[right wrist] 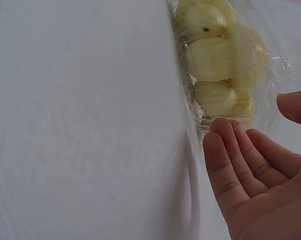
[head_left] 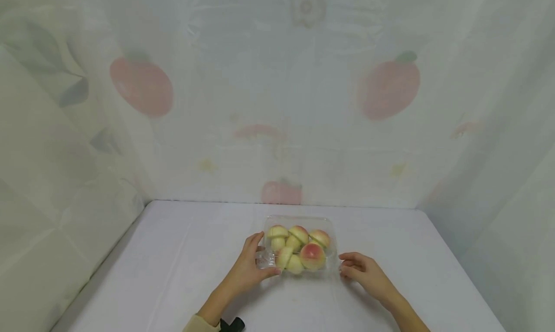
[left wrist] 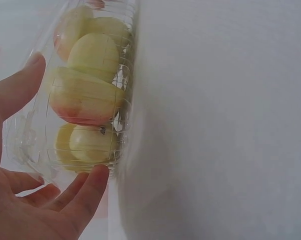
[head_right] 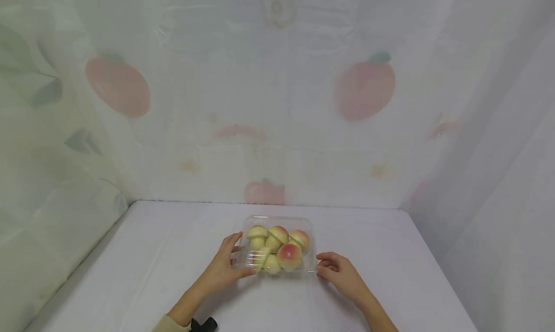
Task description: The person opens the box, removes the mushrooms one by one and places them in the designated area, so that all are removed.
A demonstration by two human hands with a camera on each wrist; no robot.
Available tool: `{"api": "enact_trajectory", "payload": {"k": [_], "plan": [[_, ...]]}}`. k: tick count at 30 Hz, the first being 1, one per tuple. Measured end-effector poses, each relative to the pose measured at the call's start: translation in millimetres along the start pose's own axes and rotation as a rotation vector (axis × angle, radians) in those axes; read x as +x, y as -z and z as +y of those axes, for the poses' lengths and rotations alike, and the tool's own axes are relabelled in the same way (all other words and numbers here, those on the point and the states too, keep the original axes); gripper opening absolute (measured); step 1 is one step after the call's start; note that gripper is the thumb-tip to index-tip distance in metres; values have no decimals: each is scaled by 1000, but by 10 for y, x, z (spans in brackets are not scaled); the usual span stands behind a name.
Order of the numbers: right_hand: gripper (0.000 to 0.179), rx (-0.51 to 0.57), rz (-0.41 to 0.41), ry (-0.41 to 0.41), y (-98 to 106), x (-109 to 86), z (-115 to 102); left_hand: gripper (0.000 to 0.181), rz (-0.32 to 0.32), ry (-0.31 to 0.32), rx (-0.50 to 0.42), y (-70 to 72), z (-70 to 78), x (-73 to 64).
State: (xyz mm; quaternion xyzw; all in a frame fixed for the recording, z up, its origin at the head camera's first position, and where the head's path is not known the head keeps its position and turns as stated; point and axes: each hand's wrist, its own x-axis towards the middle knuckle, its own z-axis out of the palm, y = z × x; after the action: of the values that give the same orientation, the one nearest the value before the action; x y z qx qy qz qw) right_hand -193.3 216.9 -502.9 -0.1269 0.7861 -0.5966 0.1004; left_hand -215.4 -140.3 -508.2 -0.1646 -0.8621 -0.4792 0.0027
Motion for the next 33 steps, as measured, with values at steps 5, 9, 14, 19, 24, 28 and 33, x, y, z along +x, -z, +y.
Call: {"api": "enact_trajectory", "payload": {"k": [5, 9, 14, 19, 24, 28, 33], "plan": [[48, 17, -20, -12, 2, 12, 27, 113, 1, 14, 2, 0, 1, 2], [42, 34, -41, -25, 3, 18, 28, 113, 2, 16, 11, 0, -2, 3], [35, 62, -85, -32, -2, 26, 29, 113, 5, 19, 12, -3, -7, -4], [33, 109, -135, -6, -2, 31, 41, 113, -1, 25, 0, 1, -5, -10], [35, 156, -163, 11, 0, 25, 38, 113, -4, 21, 16, 6, -9, -4], [33, 184, -176, 11, -1, 29, 42, 112, 2, 16, 22, 4, -13, 1], [30, 228, -197, 13, 5, 40, 52, 112, 8, 19, 31, -5, -17, 7]]}}
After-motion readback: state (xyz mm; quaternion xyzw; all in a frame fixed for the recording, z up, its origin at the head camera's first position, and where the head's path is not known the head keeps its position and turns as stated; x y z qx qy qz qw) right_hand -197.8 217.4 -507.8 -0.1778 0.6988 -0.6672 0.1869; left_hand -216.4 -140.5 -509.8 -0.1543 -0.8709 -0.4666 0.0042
